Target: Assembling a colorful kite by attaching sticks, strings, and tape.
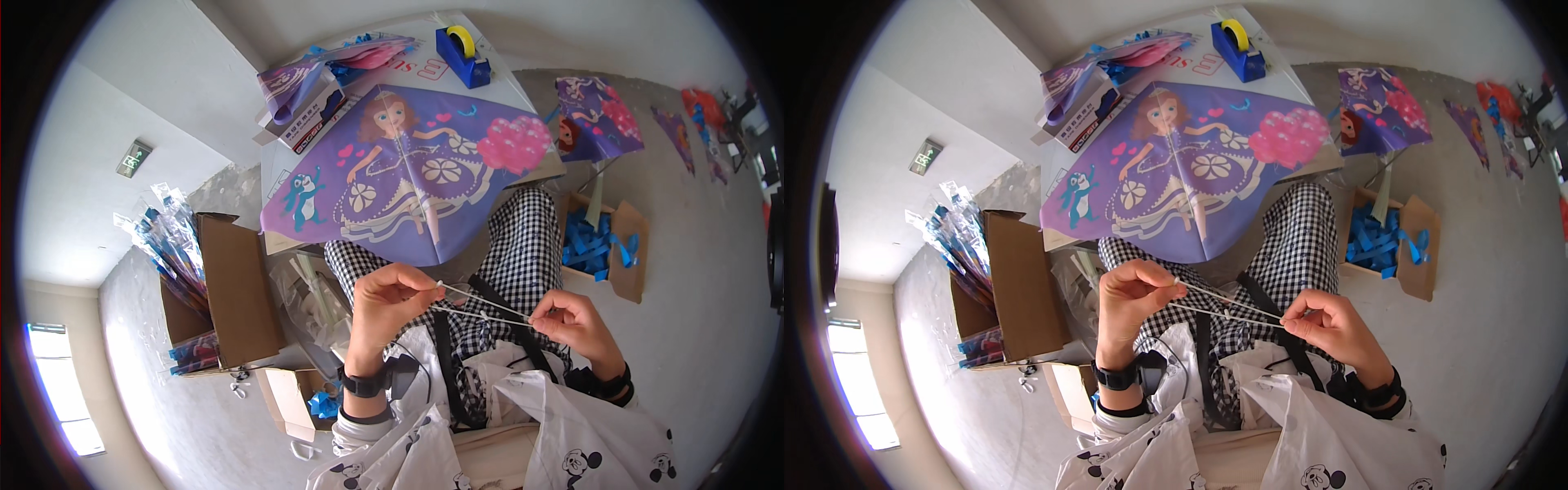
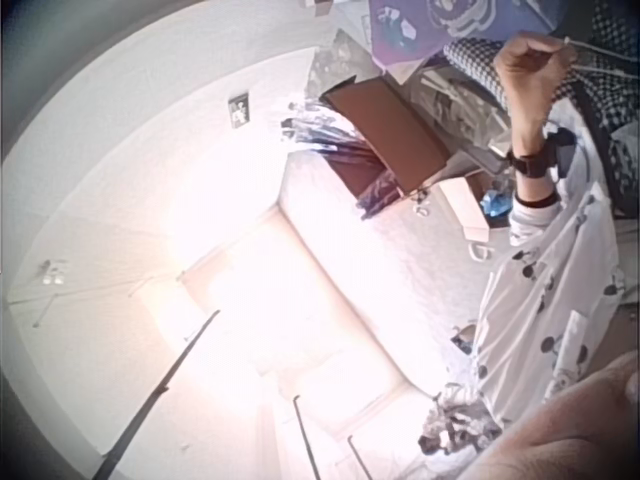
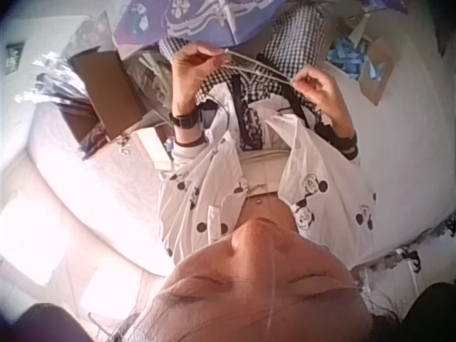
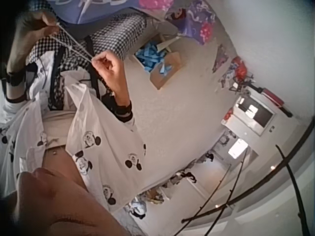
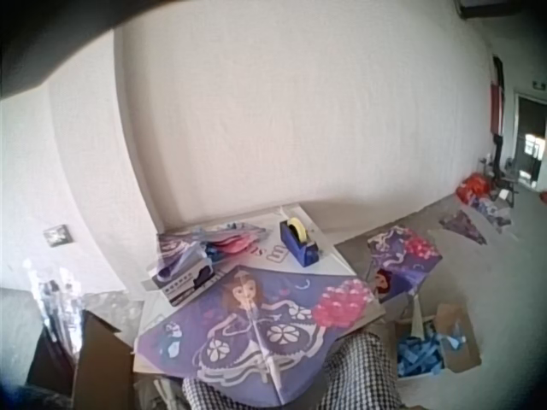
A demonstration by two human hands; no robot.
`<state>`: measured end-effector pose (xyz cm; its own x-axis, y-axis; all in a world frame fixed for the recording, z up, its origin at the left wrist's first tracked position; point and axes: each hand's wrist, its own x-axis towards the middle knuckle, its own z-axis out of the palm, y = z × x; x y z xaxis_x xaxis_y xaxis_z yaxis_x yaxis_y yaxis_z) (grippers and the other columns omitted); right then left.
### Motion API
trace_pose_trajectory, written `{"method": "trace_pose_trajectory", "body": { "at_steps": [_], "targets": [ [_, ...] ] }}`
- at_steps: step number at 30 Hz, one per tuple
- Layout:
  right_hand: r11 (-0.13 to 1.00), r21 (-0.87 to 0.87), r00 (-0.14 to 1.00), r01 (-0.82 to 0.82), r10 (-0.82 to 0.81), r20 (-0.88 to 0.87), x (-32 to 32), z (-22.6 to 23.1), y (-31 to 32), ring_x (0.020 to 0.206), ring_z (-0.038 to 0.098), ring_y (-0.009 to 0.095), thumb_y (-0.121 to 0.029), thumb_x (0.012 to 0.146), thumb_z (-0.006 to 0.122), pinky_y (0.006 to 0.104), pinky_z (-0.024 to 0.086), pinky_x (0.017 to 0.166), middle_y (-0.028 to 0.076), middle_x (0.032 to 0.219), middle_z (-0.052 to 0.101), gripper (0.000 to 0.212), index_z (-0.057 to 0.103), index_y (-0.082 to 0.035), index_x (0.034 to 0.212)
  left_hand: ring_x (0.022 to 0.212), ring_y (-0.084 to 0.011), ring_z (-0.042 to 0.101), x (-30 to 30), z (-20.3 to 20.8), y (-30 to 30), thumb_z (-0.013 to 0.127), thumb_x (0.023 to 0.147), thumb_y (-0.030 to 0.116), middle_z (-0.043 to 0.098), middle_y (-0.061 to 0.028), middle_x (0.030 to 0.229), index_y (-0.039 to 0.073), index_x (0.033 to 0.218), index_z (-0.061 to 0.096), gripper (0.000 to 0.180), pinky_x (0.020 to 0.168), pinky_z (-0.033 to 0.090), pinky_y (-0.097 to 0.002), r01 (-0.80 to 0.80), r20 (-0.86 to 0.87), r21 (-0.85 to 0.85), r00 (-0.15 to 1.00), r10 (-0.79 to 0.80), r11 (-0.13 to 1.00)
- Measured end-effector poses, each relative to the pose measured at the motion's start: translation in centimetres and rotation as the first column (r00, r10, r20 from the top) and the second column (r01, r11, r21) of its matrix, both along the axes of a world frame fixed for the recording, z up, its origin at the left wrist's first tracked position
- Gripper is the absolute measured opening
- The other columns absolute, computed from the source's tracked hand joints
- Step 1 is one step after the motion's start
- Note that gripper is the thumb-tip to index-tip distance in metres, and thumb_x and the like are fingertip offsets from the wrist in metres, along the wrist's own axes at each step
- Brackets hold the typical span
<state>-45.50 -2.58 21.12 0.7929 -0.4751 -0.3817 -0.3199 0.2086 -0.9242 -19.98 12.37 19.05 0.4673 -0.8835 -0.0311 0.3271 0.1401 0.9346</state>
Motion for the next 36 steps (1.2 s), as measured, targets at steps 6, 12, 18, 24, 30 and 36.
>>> {"method": "trace_pose_trajectory", "body": {
  "at_steps": [6,12,18,24,30,36],
  "targets": [
    [1.000,-0.002,1.000,-0.005,0.005,-0.029,0.6,0.8,0.9,0.068,0.053,0.003,-0.005,0.089,0.066,0.0172,0.045,0.060,0.000,0.082,0.060,0.008,0.061,0.001,0.088,0.081,-0.0186,0.068,0.5,-0.3,0.6,0.064,0.077,-0.016,0.066,-0.0085,0.084,-0.003,0.084,0.064,0.014,0.078,0.056,-0.0293,0.046,-0.061,-0.073,0.997,-0.050,0.996],
    [0.997,0.072,0.999,-0.016,0.019,-0.040,1.0,1.1,0.8,0.066,0.050,0.002,-0.005,0.089,0.066,0.0163,0.041,0.057,-0.001,0.080,0.059,0.008,0.061,0.001,0.087,0.076,-0.0193,0.067,1.1,-1.8,0.4,0.064,0.078,-0.013,0.066,-0.0107,0.083,-0.001,0.082,0.063,0.012,0.073,0.056,-0.0297,0.156,-0.362,-0.148,0.910,-0.201,0.977],
    [0.978,0.193,0.997,-0.074,0.078,-0.010,1.9,0.2,-0.5,0.065,0.051,0.001,-0.006,0.089,0.066,0.0160,0.041,0.056,-0.002,0.079,0.059,0.008,0.062,0.001,0.087,0.072,-0.0191,0.066,1.6,-2.7,-0.3,0.064,0.077,-0.011,0.067,-0.0117,0.080,-0.001,0.081,0.062,0.011,0.068,0.054,-0.0288,0.170,-0.439,-0.180,0.867,-0.234,0.969],
    [0.997,0.033,0.997,-0.074,0.075,-0.026,3.6,1.1,-2.6,0.068,0.054,0.002,-0.008,0.090,0.066,0.0175,0.045,0.059,0.000,0.079,0.060,0.010,0.061,0.001,0.088,0.072,-0.0191,0.066,2.4,-2.2,-1.2,0.064,0.078,-0.010,0.068,-0.0113,0.082,0.000,0.082,0.063,0.010,0.069,0.053,-0.0293,0.136,-0.428,-0.148,0.884,-0.187,0.980],
    [0.982,-0.162,0.996,-0.094,0.094,-0.009,4.3,-0.8,-5.7,0.063,0.051,0.002,-0.006,0.090,0.063,0.0193,0.042,0.055,-0.001,0.079,0.059,0.009,0.058,0.000,0.086,0.088,-0.0215,0.068,4.8,-3.1,-4.1,0.063,0.086,0.000,0.069,-0.0135,0.091,-0.001,0.092,0.064,0.006,0.082,0.054,-0.0311,0.206,-0.319,0.041,0.930,-0.182,0.978],
    [0.969,-0.242,0.998,0.057,-0.049,0.037,3.8,-3.7,-7.5,0.063,0.052,0.002,-0.005,0.091,0.062,0.0179,0.041,0.055,-0.001,0.078,0.059,0.009,0.057,0.000,0.085,0.113,-0.0203,0.059,3.3,-11.8,-4.2,0.057,0.093,0.014,0.060,-0.0095,0.127,0.003,0.117,0.064,0.027,0.095,0.044,-0.0319,-0.385,0.831,0.556,0.229,-0.507,0.737]
  ]
}}
